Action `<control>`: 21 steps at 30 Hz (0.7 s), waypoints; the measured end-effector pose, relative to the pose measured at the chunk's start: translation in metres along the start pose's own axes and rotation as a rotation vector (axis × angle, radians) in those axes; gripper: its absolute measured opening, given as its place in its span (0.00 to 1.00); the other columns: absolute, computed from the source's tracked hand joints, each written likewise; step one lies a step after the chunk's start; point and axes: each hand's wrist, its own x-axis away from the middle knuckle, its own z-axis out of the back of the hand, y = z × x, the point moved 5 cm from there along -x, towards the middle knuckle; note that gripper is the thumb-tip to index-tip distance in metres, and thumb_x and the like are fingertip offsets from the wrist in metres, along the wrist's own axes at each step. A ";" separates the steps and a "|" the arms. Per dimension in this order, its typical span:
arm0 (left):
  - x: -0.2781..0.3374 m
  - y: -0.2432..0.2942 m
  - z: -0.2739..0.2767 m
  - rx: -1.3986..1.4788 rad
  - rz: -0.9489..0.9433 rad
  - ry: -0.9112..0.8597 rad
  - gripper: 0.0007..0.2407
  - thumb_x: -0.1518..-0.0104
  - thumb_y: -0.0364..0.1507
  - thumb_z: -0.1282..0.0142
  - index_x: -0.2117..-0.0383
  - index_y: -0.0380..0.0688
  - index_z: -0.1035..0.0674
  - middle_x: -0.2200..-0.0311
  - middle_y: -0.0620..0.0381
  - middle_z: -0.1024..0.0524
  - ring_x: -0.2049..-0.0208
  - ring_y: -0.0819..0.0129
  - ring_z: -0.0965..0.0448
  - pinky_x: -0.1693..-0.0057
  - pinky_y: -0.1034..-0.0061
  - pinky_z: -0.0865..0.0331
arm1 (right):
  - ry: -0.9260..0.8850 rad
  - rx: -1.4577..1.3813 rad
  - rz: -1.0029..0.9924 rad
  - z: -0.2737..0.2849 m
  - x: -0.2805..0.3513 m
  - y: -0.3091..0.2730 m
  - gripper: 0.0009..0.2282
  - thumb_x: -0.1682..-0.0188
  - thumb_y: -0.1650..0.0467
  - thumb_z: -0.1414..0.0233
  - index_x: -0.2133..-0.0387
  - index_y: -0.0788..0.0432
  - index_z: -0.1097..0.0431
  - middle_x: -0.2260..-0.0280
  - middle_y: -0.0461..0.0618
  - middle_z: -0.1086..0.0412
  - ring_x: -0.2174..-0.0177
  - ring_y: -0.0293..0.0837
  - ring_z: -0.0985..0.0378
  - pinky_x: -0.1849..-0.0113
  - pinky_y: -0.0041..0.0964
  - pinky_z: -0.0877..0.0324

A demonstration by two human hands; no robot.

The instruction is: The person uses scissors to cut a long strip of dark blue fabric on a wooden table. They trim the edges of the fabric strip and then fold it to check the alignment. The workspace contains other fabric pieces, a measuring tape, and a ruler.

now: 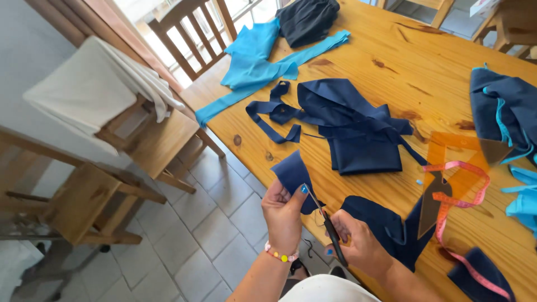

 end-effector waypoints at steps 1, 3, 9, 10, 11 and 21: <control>0.003 -0.003 0.003 -0.010 -0.004 -0.012 0.09 0.46 0.18 0.37 0.59 0.34 0.17 0.69 0.58 0.17 0.67 0.77 0.22 0.60 0.80 0.23 | 0.009 -0.012 0.007 -0.001 0.002 0.000 0.16 0.70 0.66 0.31 0.71 0.54 0.28 0.73 0.40 0.22 0.76 0.35 0.31 0.72 0.31 0.35; 0.008 -0.008 0.011 -0.112 -0.043 0.013 0.05 0.47 0.18 0.35 0.66 0.36 0.17 0.77 0.66 0.23 0.74 0.83 0.30 0.66 0.84 0.31 | 0.033 -0.098 -0.049 -0.003 0.005 0.003 0.15 0.69 0.76 0.29 0.71 0.57 0.28 0.75 0.43 0.24 0.76 0.34 0.26 0.72 0.29 0.28; 0.026 0.008 0.001 0.009 -0.033 0.028 0.13 0.47 0.17 0.38 0.54 0.28 0.18 0.60 0.48 0.15 0.59 0.67 0.17 0.50 0.72 0.20 | 0.016 -0.108 -0.029 -0.005 0.010 -0.003 0.13 0.67 0.77 0.31 0.74 0.58 0.29 0.79 0.43 0.27 0.78 0.34 0.27 0.74 0.31 0.27; 0.027 0.005 0.004 0.004 -0.035 0.029 0.13 0.47 0.17 0.38 0.54 0.28 0.18 0.60 0.48 0.15 0.59 0.67 0.17 0.50 0.72 0.20 | 0.015 -0.113 -0.027 -0.005 0.011 -0.002 0.13 0.67 0.77 0.31 0.74 0.58 0.29 0.79 0.43 0.27 0.78 0.34 0.27 0.74 0.31 0.27; 0.028 0.002 0.008 -0.009 -0.031 0.073 0.09 0.47 0.17 0.37 0.60 0.30 0.17 0.66 0.52 0.16 0.64 0.71 0.20 0.56 0.75 0.23 | 0.022 -0.062 -0.015 -0.006 0.011 -0.002 0.14 0.68 0.76 0.30 0.72 0.57 0.29 0.78 0.43 0.25 0.78 0.34 0.26 0.74 0.30 0.28; 0.031 0.006 0.013 -0.063 -0.067 0.098 0.05 0.48 0.19 0.35 0.66 0.32 0.16 0.70 0.55 0.16 0.69 0.74 0.22 0.62 0.77 0.26 | 0.033 0.020 0.073 -0.002 0.006 0.003 0.18 0.70 0.73 0.27 0.72 0.56 0.30 0.79 0.41 0.32 0.79 0.34 0.37 0.76 0.30 0.36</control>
